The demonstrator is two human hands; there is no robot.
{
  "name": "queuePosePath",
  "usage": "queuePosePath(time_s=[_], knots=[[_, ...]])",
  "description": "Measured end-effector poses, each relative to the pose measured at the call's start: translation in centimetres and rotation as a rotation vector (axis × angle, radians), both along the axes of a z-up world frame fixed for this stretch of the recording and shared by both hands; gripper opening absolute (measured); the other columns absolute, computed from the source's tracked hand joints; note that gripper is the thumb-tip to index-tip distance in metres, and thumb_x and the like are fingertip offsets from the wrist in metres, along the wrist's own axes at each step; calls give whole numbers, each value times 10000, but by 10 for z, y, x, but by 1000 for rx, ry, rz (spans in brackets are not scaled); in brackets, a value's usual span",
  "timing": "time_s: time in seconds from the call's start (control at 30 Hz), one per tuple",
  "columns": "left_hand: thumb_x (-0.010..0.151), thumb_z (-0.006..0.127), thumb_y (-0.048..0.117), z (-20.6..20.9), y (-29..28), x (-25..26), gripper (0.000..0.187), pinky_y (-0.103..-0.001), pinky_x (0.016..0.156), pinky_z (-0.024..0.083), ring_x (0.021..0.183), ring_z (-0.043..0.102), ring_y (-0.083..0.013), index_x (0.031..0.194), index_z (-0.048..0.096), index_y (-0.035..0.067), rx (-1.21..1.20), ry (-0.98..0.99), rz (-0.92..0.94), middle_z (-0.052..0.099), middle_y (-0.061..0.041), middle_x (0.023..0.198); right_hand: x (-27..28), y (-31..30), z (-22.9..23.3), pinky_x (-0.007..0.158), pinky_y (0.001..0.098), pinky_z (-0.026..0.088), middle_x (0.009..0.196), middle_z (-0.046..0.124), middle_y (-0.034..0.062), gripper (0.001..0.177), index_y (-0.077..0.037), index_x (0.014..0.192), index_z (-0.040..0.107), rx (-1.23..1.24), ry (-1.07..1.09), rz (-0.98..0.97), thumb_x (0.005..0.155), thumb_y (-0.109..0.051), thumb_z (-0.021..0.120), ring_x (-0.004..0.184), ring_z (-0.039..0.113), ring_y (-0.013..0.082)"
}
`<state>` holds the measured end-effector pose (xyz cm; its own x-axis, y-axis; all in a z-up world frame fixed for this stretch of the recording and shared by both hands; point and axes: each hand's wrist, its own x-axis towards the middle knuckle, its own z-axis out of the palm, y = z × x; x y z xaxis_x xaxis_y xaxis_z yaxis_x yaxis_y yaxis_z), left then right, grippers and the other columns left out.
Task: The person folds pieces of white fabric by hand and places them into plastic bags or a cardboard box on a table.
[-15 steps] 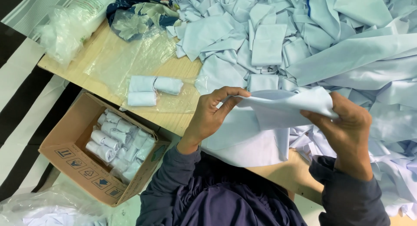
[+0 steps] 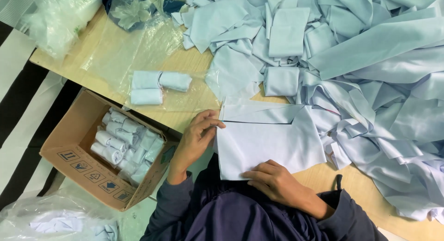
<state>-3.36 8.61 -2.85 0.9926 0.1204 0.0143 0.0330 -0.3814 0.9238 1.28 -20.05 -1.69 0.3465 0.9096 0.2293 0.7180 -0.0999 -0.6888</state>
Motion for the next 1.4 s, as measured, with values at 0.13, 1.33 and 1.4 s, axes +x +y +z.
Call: queuePosePath(time_s=[0.13,1.33,1.4], knots=[[1020,529,28,0,6,-19,294,-340,836,564,1057,670,-187,1122,761,177,-14,29,172,651,-71,1217,21,-9,5,750,402,560,952,733,121,216,-78,1128,752,37,30,-150,926,-135,700,821,711,319],[973,662,161,-10,-16,-22,451,-380,830,499,856,565,-229,1416,576,178,156,109,166,642,-71,1258,22,-93,6,796,302,454,1113,611,42,332,-211,1257,758,-262,269,-993,929,-172,722,728,530,159],[965,666,161,-9,-19,-34,423,-381,882,522,968,637,-245,1383,604,171,147,115,138,661,-73,1305,14,-97,5,745,293,429,1050,608,25,317,-205,1243,773,-282,308,-982,931,-179,718,624,455,151]])
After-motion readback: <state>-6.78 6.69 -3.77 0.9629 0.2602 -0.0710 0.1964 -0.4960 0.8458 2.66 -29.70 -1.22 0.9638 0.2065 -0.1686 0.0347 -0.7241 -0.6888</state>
